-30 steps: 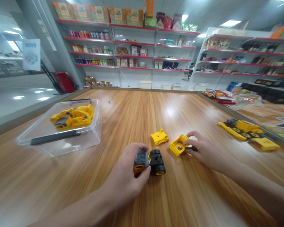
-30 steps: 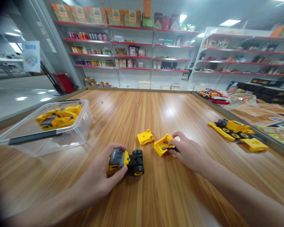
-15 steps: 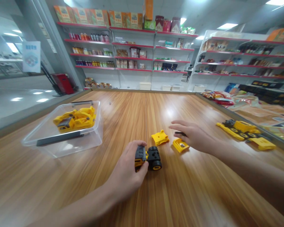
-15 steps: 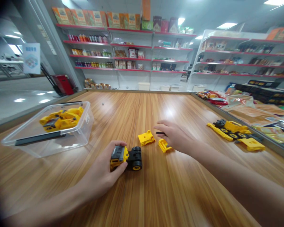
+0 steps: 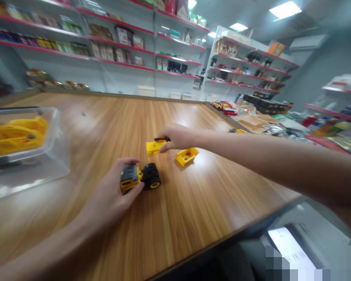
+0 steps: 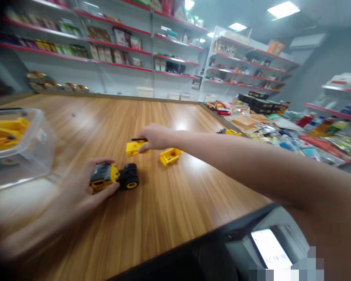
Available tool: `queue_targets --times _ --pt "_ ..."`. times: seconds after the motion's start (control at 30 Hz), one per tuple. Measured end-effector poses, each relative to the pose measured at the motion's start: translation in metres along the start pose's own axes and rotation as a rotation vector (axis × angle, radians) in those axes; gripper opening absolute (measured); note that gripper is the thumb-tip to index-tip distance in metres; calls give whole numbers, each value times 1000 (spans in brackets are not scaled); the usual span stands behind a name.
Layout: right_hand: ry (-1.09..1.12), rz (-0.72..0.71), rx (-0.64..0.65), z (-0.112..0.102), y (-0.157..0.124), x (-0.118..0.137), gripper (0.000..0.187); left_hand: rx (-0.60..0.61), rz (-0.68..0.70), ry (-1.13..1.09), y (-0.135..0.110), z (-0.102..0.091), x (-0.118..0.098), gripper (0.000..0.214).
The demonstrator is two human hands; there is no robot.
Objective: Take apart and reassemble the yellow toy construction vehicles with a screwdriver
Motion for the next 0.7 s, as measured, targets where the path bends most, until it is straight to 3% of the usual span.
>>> queue_targets --times 0.13,0.27,0.43,0.6,0.7 --pt "60 -95 4 8 -14 22 38 79 41 -31 2 4 6 57" --pt "55 -216 -8 24 -23 42 28 137 138 3 0 6 9 47" --pt "53 -296 -5 29 -23 43 25 129 206 9 0 6 10 38" --pt "177 -276 -98 44 -32 39 32 135 210 -40 0 6 7 32" --pt "317 -207 -261 59 -44 36 33 148 202 -50 -2 4 1 36"
Point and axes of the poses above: each hand's wrist, its own y-axis towards the middle knuckle, its own z-axis out of the palm, x = y × z, the point moved 3 cm from there along y, towards the middle knuckle, and after that the axes turned 7 degrees about y, right-handed, at the moved point
